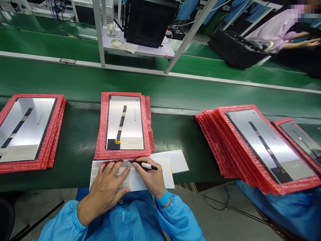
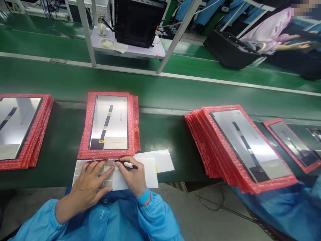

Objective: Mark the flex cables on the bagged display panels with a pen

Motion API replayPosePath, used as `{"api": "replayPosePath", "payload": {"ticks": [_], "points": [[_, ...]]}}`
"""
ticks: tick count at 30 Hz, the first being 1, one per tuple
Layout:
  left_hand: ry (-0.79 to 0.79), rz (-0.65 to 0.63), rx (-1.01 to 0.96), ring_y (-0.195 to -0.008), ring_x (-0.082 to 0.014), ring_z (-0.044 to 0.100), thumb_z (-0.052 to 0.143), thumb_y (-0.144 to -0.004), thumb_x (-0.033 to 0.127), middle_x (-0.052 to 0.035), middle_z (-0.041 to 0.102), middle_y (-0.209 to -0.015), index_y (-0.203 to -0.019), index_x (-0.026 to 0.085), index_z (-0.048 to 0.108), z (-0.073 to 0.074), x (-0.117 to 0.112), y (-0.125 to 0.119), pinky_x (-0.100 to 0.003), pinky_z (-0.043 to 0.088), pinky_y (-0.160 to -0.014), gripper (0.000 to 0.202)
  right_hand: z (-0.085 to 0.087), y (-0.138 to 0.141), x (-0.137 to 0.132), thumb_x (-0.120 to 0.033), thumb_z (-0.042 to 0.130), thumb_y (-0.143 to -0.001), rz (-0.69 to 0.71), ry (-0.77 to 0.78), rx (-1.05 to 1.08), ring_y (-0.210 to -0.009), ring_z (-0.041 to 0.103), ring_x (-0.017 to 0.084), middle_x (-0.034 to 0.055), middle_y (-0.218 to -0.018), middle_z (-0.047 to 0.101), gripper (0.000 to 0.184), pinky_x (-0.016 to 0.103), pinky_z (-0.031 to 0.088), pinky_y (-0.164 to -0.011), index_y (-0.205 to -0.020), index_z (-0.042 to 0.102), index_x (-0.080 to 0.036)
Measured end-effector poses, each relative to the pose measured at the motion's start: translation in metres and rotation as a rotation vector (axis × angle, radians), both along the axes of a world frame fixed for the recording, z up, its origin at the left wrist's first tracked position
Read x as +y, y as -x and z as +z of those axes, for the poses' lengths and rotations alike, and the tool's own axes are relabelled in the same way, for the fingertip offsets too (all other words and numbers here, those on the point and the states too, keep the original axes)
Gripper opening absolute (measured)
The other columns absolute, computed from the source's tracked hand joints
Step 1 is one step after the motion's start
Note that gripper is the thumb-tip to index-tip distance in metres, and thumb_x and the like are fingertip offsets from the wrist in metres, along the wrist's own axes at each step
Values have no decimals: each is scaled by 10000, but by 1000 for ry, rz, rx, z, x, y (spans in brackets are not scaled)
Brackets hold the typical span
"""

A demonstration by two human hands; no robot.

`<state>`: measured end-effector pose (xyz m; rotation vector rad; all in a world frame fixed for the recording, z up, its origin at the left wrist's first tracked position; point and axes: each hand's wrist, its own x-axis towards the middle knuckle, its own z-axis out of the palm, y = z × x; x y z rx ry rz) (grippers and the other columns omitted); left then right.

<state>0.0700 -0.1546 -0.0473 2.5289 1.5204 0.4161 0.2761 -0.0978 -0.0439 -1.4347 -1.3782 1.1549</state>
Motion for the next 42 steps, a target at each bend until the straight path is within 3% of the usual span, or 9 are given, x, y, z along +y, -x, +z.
{"api": "replayPosePath", "payload": {"ticks": [5, 21, 29, 42], "points": [[6, -4, 3, -1275, -328, 486, 626, -987, 516, -124, 569, -1449, -1476, 284, 578, -1, 0, 0, -507, 304, -1104, 543, 0, 0, 0, -273, 777, -868, 23, -61, -24, -754, 753, 211, 45, -808, 786, 68, 305, 621, -734, -864, 773, -206], [17, 7, -2, -1257, -320, 468, 622, -990, 510, -115, 554, -1461, -1467, 286, 584, 1, 0, 0, -499, 300, -1092, 528, 1, 1, 0, -301, 793, -846, -9, 14, -15, -742, 752, 214, 43, -810, 792, 87, 301, 613, -699, -833, 776, -216], [151, -23, 32, -1315, -342, 426, 666, -951, 516, -64, 498, -1570, -1563, 306, 468, 7, -1, 3, -527, 287, -1113, 676, 3, -5, 0, -303, 808, -831, 44, 8, 12, -714, 745, 213, 41, -783, 793, 96, 304, 600, -682, -839, 778, -212], [137, -23, 21, -1341, -363, 418, 703, -919, 531, -81, 501, -1570, -1562, 290, 464, 6, -2, 3, -539, 280, -1125, 727, 6, -8, 0, -305, 818, -842, 109, -85, -24, -728, 770, 227, 50, -791, 807, 101, 319, 645, -714, -845, 790, -208]]}}
